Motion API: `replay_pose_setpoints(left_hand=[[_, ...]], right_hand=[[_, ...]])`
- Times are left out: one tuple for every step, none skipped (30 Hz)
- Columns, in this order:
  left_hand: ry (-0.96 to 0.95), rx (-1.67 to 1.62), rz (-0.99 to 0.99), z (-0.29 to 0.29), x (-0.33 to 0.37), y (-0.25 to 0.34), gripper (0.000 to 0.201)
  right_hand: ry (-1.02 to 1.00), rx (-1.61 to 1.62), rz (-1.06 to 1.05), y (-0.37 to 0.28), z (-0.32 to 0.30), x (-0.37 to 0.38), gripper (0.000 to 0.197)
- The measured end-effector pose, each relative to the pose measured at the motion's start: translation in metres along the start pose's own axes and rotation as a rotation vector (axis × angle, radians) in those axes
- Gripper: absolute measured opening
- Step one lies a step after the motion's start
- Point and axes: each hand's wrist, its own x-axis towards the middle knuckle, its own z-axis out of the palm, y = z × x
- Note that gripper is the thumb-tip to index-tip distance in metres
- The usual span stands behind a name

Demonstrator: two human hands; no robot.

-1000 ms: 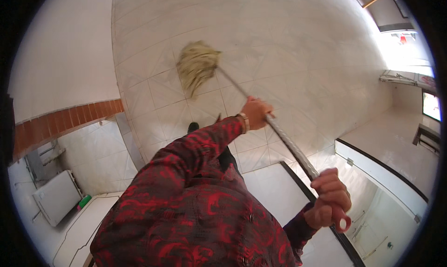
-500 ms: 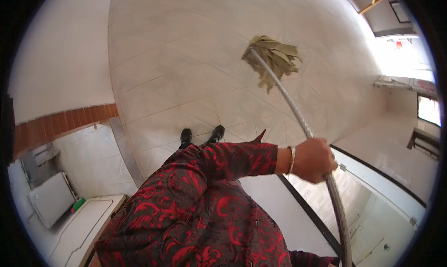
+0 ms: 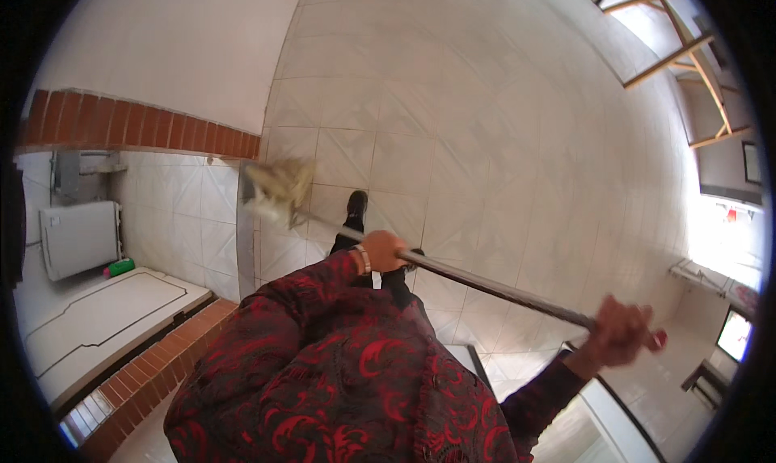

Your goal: The person cleans the bathroom and hallway by pouring a basin of water into the squat toilet, wiping a mirror with a cloth, hanging a clothes hanger onto a rack, and mopping the tiled floors with a mop.

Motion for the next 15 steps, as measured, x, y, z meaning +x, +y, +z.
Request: replay_pose_setpoints(left_hand=[[0.012, 0.035, -0.037, -0.013, -0.016, -0.022, 0.025], [0.026, 0.013, -0.109, -0.017, -0.033, -0.051, 0.026], [0.037, -0.011, -0.183, -0.017, -0.053, -0.079, 0.028], [0.033, -0.059, -0.255, -0.023, -0.072, -0.101, 0.029], [0.031, -0.106, -0.331, -0.030, -0.092, -0.122, 0.029], [0.032, -0.115, -0.385, -0.028, -0.115, -0.146, 0.029], [0.030, -0.123, -0.433, -0.025, -0.133, -0.170, 0.030], [0.044, -0.129, -0.447, -0.021, -0.151, -0.190, 0.030], [0.046, -0.091, -0.548, -0.019, -0.166, -0.208, 0.029], [0.040, -0.052, -0.639, -0.025, -0.170, -0.222, 0.029], [0.046, -0.056, -0.652, -0.036, -0.169, -0.227, 0.029], [0.092, -0.098, -0.681, -0.050, -0.164, -0.230, 0.028], [0.138, -0.138, -0.707, -0.063, -0.157, -0.232, 0.027], [0.143, -0.137, -0.723, -0.077, -0.154, -0.235, 0.027], [0.154, -0.117, -0.688, -0.089, -0.145, -0.237, 0.026]], right_hand=[[0.001, -0.015, 0.101, 0.043, 0.017, 0.021, 0.024], [-0.005, -0.127, 0.119, 0.085, 0.034, 0.036, 0.025], [0.130, -0.229, 0.174, 0.122, 0.045, 0.041, 0.027], [0.022, -0.134, 0.239, 0.160, 0.057, 0.049, 0.028], [-0.091, -0.193, 0.333, 0.194, 0.082, 0.057, 0.027], [-0.180, -0.191, 0.418, 0.227, 0.102, 0.063, 0.025], [-0.251, -0.182, 0.450, 0.258, 0.125, 0.068, 0.021], [-0.282, -0.208, 0.536, 0.286, 0.142, 0.070, 0.016], [-0.305, -0.254, 0.615, 0.311, 0.154, 0.071, 0.012], [-0.312, -0.257, 0.619, 0.329, 0.172, 0.078, 0.012], [-0.388, -0.265, 0.659, 0.348, 0.190, 0.083, 0.011], [-0.460, -0.276, 0.704, 0.364, 0.205, 0.090, 0.011], [-0.463, -0.273, 0.716, 0.377, 0.217, 0.099, 0.011], [-0.521, -0.244, 0.741, 0.390, 0.230, 0.107, 0.012], [-0.573, -0.223, 0.759, 0.399, 0.242, 0.116, 0.012]])
